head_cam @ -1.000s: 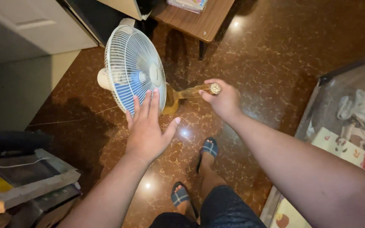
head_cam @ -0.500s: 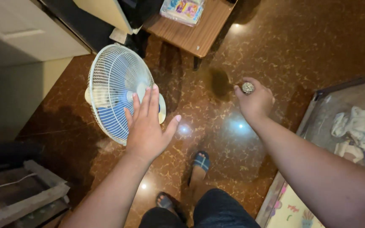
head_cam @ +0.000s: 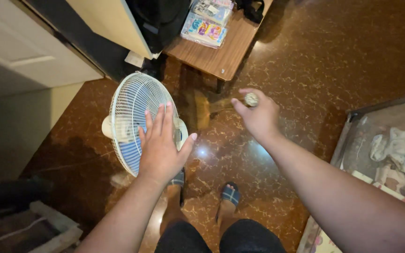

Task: The person sweeps the floor using a short-handled broom, moving across different areas of the room including near a playpen, a couch, and a fan.

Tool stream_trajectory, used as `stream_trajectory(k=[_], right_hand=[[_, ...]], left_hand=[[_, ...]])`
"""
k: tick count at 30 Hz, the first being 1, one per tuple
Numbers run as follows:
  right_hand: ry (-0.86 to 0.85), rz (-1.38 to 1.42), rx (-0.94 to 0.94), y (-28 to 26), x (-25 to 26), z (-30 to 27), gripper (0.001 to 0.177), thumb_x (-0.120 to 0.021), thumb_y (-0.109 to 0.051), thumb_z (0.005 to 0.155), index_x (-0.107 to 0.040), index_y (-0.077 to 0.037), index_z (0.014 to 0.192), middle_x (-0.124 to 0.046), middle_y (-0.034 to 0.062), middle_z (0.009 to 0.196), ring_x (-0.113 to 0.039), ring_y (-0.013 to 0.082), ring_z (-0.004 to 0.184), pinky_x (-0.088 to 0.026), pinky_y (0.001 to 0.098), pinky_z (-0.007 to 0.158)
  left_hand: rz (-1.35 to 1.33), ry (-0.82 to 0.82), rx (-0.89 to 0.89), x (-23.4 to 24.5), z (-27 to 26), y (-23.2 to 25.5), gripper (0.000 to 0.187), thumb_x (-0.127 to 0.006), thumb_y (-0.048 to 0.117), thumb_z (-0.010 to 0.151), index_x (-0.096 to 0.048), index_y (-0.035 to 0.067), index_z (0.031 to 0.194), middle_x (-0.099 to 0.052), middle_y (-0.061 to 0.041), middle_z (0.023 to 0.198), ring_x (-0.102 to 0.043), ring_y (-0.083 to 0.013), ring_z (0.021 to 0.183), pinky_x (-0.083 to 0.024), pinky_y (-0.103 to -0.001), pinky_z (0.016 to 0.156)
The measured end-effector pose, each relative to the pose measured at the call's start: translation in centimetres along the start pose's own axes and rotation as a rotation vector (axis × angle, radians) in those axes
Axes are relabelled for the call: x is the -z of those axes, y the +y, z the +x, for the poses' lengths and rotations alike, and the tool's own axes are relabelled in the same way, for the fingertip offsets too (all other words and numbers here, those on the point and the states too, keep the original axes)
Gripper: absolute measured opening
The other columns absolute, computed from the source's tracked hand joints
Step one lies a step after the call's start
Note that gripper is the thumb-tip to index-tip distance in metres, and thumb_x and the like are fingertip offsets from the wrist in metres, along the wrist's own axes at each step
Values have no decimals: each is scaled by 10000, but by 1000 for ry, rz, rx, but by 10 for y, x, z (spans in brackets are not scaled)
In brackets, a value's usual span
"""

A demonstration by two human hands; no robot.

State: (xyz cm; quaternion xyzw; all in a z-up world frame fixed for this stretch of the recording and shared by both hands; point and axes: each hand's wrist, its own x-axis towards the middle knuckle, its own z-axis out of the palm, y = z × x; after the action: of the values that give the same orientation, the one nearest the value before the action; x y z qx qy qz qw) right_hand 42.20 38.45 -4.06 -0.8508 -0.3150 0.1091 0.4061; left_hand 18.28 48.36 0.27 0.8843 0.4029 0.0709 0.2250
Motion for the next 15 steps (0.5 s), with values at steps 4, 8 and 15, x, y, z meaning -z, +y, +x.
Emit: stream_trajectory(k=[4,8,15], right_hand=[[22,-23,99,-33,-36,16,356,-855,-342,819,-760,-141,1097,-774,133,962,-749,264,911,-567,386,840],[82,4,47,-68,-79,33,355,-855,-359,818,-761,-148,1087,-782,137,969,-758,283,928,-570,390,849],[91,5,-244,-88,-167,66,430,-857,-409,779,-757,-192,1136,-764,156,1028,-726,328,997,-542,414,899]], left_hand=[[1,-18,-38,10,29,-31,976,-656,547,890,-177,90,1607,-216,-202,1663,-90,-466,1532,-101,-651,1178],[-16,4,-102,30,65,-57,981,-671,530,887,-185,93,1620,-243,-198,1663,-119,-473,1531,-129,-632,1195],[-56,24,-247,55,103,-89,988,-711,492,865,-208,82,1610,-267,-241,1649,-153,-486,1531,-165,-618,1183]])
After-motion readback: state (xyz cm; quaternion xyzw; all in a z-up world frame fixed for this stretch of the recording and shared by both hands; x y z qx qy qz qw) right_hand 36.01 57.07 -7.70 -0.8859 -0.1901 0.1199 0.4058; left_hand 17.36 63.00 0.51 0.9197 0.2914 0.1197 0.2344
